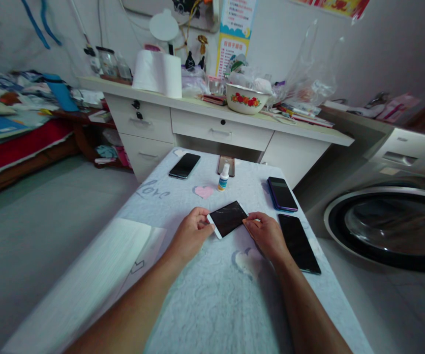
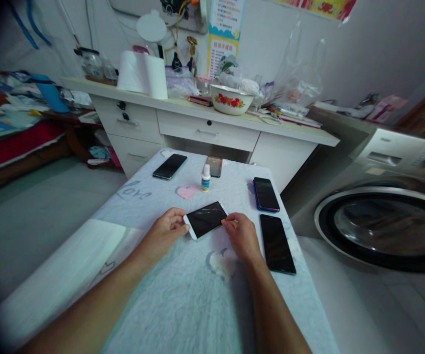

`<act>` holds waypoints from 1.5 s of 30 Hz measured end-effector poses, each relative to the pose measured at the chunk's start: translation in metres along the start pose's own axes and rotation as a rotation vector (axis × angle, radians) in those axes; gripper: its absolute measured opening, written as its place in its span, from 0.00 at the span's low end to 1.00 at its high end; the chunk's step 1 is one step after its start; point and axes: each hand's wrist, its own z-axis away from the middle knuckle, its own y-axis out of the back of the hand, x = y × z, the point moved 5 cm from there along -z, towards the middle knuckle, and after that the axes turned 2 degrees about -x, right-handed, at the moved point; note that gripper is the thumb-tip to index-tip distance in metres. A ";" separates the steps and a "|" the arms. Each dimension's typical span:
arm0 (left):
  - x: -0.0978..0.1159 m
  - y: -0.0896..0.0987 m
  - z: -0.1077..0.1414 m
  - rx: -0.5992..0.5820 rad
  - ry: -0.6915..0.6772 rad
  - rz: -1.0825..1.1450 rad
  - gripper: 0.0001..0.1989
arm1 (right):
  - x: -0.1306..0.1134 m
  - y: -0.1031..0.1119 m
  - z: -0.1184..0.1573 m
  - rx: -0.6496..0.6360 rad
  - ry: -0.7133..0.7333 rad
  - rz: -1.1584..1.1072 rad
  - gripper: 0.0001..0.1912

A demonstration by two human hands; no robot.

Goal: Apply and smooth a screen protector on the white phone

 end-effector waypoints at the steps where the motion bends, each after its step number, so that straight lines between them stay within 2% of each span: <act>1: 0.000 0.000 0.000 0.007 -0.002 0.006 0.13 | -0.002 0.000 0.000 0.003 0.002 0.017 0.13; 10: -0.009 0.002 -0.005 0.057 -0.093 -0.016 0.14 | -0.007 0.008 0.002 0.022 -0.006 0.051 0.13; 16: -0.003 0.005 -0.002 0.116 -0.170 -0.117 0.11 | -0.014 0.024 0.005 0.235 0.058 0.001 0.13; 20: 0.004 0.005 0.002 0.127 -0.222 -0.196 0.08 | -0.023 0.027 0.010 0.373 0.191 -0.066 0.11; 25: 0.008 0.005 0.007 0.118 -0.239 -0.256 0.06 | -0.035 0.025 0.015 0.474 0.342 0.029 0.06; 36: 0.017 0.003 0.009 0.117 -0.258 -0.354 0.05 | -0.045 0.020 0.016 0.453 0.379 0.127 0.08; 45: 0.016 0.004 0.010 0.124 -0.233 -0.347 0.05 | -0.063 0.000 0.023 0.355 0.417 0.141 0.10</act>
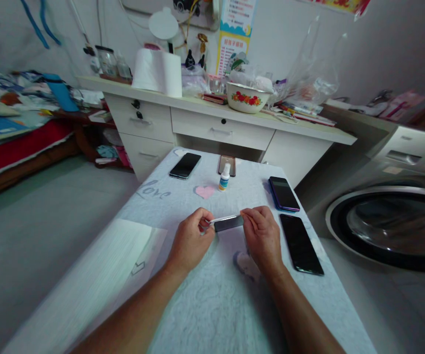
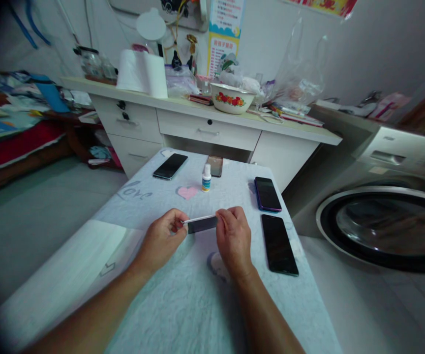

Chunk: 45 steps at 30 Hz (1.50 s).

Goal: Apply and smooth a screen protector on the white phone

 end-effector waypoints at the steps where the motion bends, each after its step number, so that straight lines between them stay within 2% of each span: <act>1: 0.000 0.000 0.000 0.000 0.001 0.001 0.05 | -0.003 -0.002 0.001 -0.009 0.008 -0.005 0.10; 14: -0.005 -0.003 0.001 -0.007 -0.002 0.029 0.04 | -0.024 -0.020 0.009 -0.132 0.114 -0.064 0.12; 28: 0.000 -0.002 0.001 -0.009 -0.017 0.054 0.02 | -0.038 -0.027 0.012 -0.180 0.246 -0.054 0.14; 40: -0.001 -0.002 0.001 -0.011 0.018 0.005 0.02 | -0.010 -0.006 0.003 -0.109 0.103 0.034 0.12; 45: -0.002 -0.002 0.001 -0.014 0.019 0.011 0.03 | 0.002 0.004 0.000 -0.036 0.053 0.085 0.11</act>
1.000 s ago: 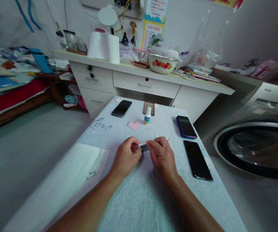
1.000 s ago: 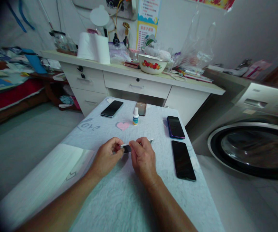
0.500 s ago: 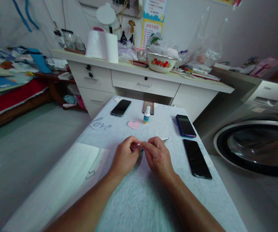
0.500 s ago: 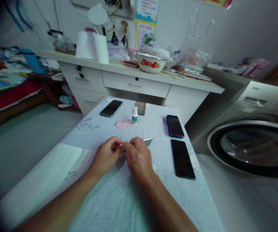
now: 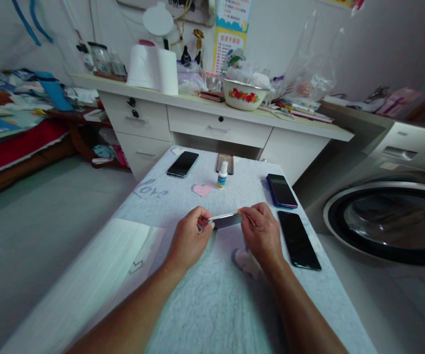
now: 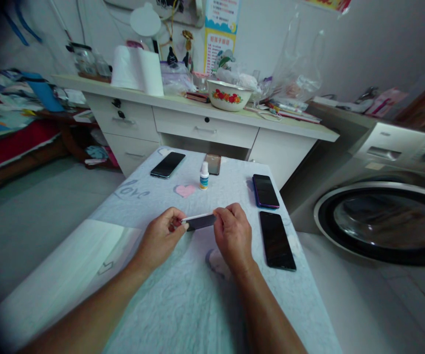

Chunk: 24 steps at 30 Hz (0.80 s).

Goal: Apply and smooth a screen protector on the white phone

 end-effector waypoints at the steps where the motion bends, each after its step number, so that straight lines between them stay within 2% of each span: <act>1: -0.001 0.000 0.000 0.002 0.000 0.009 0.03 | 0.002 0.002 -0.001 0.013 -0.009 0.015 0.11; 6: -0.003 -0.001 0.000 0.004 0.001 0.035 0.03 | 0.009 0.009 -0.003 0.067 -0.054 0.076 0.10; 11: -0.002 -0.001 0.001 -0.003 0.018 0.030 0.04 | 0.010 0.006 -0.001 0.083 -0.062 0.073 0.10; 24: 0.002 0.000 0.001 -0.008 0.013 0.003 0.02 | -0.024 -0.017 0.006 -0.075 0.083 -0.071 0.12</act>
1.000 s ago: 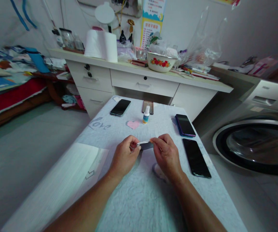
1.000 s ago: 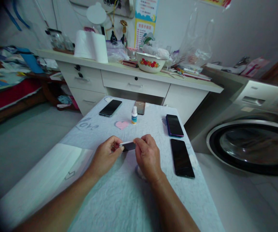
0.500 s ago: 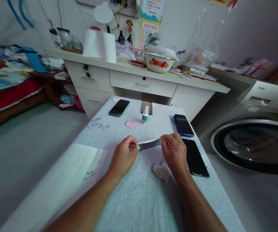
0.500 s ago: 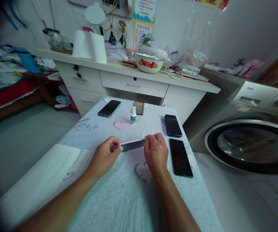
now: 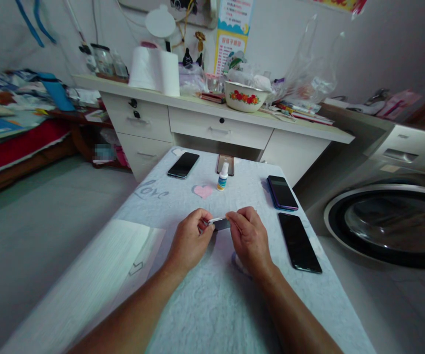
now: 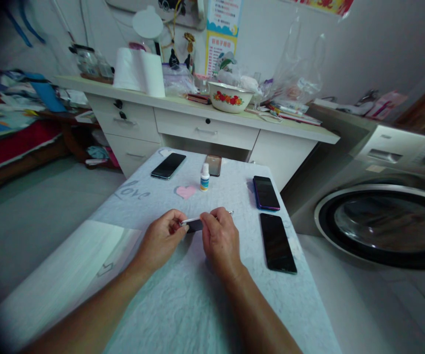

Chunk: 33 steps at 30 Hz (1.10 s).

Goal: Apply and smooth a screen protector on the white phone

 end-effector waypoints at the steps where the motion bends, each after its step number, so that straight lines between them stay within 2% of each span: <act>1: 0.000 0.000 0.000 0.002 0.001 0.002 0.02 | -0.002 -0.001 0.000 -0.009 0.010 -0.010 0.13; 13: 0.001 -0.001 0.001 -0.004 -0.023 0.034 0.04 | -0.023 -0.013 0.002 -0.093 0.143 -0.055 0.14; 19: 0.002 -0.001 0.000 -0.009 -0.023 -0.001 0.04 | -0.022 -0.010 0.001 -0.045 0.180 -0.039 0.13; 33: 0.002 -0.001 0.001 -0.029 0.013 -0.007 0.03 | 0.013 0.014 -0.001 0.000 -0.012 0.053 0.11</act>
